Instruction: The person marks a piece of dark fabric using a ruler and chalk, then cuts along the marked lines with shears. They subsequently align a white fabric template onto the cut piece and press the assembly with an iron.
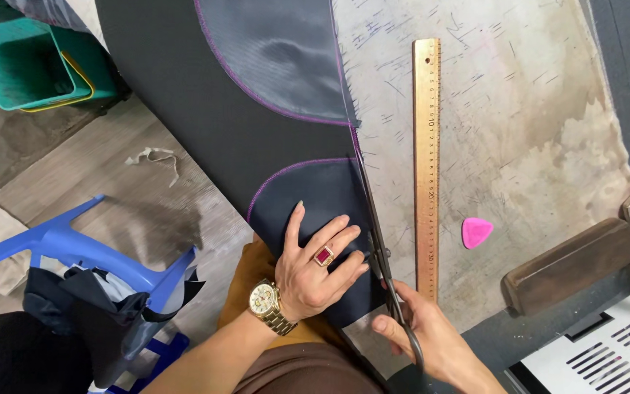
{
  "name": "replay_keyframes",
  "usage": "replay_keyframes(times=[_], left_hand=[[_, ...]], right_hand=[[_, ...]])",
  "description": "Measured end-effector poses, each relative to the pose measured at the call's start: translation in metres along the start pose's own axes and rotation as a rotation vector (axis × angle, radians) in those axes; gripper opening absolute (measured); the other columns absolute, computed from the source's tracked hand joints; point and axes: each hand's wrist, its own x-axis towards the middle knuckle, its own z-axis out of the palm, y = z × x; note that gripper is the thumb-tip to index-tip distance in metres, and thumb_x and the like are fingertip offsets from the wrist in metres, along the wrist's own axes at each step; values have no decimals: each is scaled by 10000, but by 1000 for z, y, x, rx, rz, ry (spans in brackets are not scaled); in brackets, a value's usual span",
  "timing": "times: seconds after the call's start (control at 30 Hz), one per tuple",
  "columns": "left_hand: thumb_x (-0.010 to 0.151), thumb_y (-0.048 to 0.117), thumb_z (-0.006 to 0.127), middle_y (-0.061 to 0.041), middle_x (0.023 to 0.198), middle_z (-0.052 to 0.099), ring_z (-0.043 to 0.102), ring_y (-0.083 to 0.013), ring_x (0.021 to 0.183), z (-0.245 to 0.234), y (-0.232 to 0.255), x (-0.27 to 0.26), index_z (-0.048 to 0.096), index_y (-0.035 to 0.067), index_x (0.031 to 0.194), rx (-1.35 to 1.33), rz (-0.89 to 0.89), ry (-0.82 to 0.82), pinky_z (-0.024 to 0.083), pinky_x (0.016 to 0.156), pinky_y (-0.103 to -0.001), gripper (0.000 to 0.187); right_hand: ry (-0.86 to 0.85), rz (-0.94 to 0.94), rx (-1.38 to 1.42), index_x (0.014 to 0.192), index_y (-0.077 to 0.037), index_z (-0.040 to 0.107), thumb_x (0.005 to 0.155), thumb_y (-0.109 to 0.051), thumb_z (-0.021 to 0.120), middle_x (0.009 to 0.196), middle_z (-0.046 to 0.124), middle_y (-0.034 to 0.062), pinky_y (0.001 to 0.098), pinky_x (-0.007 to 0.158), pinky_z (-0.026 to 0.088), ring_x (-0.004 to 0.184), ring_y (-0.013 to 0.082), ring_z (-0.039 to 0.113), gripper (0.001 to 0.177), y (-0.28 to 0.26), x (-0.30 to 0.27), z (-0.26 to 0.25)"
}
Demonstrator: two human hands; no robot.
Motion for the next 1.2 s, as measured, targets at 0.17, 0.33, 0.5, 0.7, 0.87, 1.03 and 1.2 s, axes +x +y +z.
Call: replay_keyframes(times=[0.17, 0.33, 0.5, 0.7, 0.87, 1.03, 1.2], left_hand=[[1011, 198, 653, -147, 1152, 725, 698, -319, 1142, -1, -1, -2, 683, 100, 906, -18, -4, -38, 352, 1015, -775, 146], [1017, 195, 633, -143, 1108, 739, 715, -309, 1114, -1, -1, 0, 681, 100, 871, 4, 1, -3, 372, 1010, -759, 181], [1010, 188, 647, -146, 1100, 741, 709, -309, 1111, -1, -1, 0, 679, 96, 868, -7, 0, 2, 376, 1007, -764, 172], [1012, 192, 644, -144, 1103, 740, 723, -312, 1101, -2, -2, 1, 685, 101, 887, -30, -5, 13, 371, 1006, -766, 160], [1008, 194, 665, -144, 1136, 727, 716, -322, 1123, -4, -2, -1, 696, 95, 923, -47, -12, -11, 370, 1009, -763, 134], [1004, 208, 680, -137, 1124, 734, 711, -305, 1129, -2, -2, -1, 689, 100, 917, -46, -20, 1, 386, 1003, -754, 138], [1010, 214, 674, -139, 1121, 733, 708, -301, 1130, -3, -3, -1, 688, 101, 916, -46, -16, 7, 390, 998, -761, 149]], right_hand=[[17, 24, -43, 1284, -191, 679, 755, -582, 693, 437, 621, 34, 258, 506, 499, 406, 115, 583, 658, -4, 0, 1], [28, 35, 18, 1303, -172, 695, 731, -567, 710, 413, 588, 56, 278, 463, 479, 375, 136, 553, 695, -10, -1, 2], [0, 42, 40, 1208, -137, 690, 767, -551, 704, 455, 565, 58, 286, 440, 478, 397, 144, 548, 604, -6, -1, -1], [-49, -31, 182, 1383, -98, 621, 645, -560, 797, 570, 551, 49, 285, 424, 489, 422, 165, 610, 889, -1, 10, -8], [34, -2, -27, 1384, -185, 627, 636, -632, 723, 492, 639, 39, 282, 465, 492, 413, 118, 603, 877, -20, 14, -9], [59, 39, -42, 1322, -193, 663, 648, -637, 688, 460, 625, 42, 292, 466, 522, 390, 133, 593, 808, -29, 12, -5], [44, 53, -52, 1317, -191, 652, 690, -635, 647, 448, 604, 54, 303, 470, 512, 393, 151, 577, 769, -32, 12, -3]])
